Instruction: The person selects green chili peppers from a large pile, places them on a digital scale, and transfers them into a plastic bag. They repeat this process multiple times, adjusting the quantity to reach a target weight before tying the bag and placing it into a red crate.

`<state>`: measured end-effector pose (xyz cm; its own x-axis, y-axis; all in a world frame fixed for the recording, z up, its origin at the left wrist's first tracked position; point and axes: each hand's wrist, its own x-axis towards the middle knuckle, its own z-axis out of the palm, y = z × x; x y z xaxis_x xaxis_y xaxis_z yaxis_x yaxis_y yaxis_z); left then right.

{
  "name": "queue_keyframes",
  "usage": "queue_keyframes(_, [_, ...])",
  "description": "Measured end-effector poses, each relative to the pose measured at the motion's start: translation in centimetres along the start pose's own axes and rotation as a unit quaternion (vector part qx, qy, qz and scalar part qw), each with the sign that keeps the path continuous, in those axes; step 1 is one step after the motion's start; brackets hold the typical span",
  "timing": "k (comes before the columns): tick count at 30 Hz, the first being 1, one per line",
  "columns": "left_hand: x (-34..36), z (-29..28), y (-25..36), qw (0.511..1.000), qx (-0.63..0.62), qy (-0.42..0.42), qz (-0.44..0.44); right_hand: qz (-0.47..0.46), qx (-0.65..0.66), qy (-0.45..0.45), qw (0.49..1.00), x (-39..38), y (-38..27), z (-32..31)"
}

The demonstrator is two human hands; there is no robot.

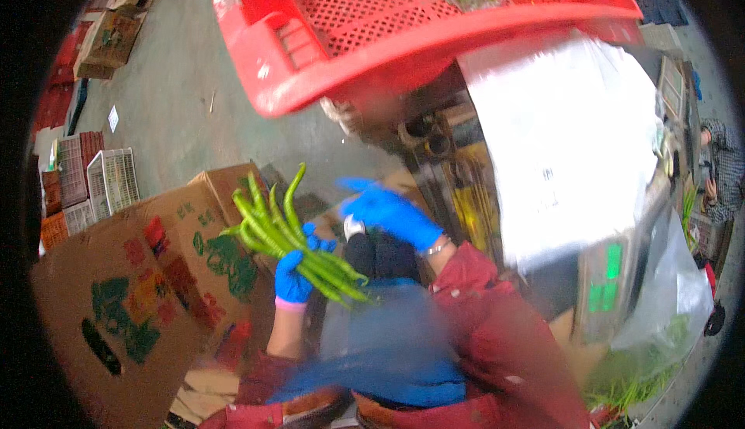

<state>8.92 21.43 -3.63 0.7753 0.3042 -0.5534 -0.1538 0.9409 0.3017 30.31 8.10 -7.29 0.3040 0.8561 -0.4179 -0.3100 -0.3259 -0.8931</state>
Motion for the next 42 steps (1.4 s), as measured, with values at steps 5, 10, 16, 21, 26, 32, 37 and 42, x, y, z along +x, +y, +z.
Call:
queue_keyframes(5, [2.1,-3.3,0.6,0.998,0.027,-0.009,0.047,-0.018,-0.524,0.41,0.747,12.7,17.7,-14.8])
queue_keyframes(10, [1.4,-4.2,-0.9,0.999,0.034,0.018,0.037,0.158,-0.489,0.354,0.781,20.8,20.2,-21.5])
queue_keyframes(16, [1.1,-3.9,-1.6,0.999,-0.001,0.033,0.013,0.205,-0.476,0.339,0.785,22.1,17.5,-22.0])
queue_keyframes(21, [0.9,-3.0,-0.5,1.0,0.003,0.006,0.013,0.151,-0.401,0.375,0.822,15.0,16.9,-19.7])
queue_keyframes(26, [0.0,-0.7,1.2,0.998,0.019,-0.056,-0.011,0.018,-0.156,0.481,0.863,1.2,10.0,-8.3])
queue_keyframes(32, [-1.1,6.3,1.8,0.965,0.121,-0.233,-0.014,0.051,0.041,0.304,0.95,-15.5,-0.7,2.8])
queue_keyframes(37, [-2.7,16.5,2.3,0.916,0.164,-0.365,-0.027,-0.032,0.146,0.378,0.913,-29.9,-7.4,5.7])
queue_keyframes(42, [-3.2,27.7,-1.0,0.867,0.192,-0.458,-0.051,-0.287,0.131,0.6,0.735,-45.3,-10.6,8.5])
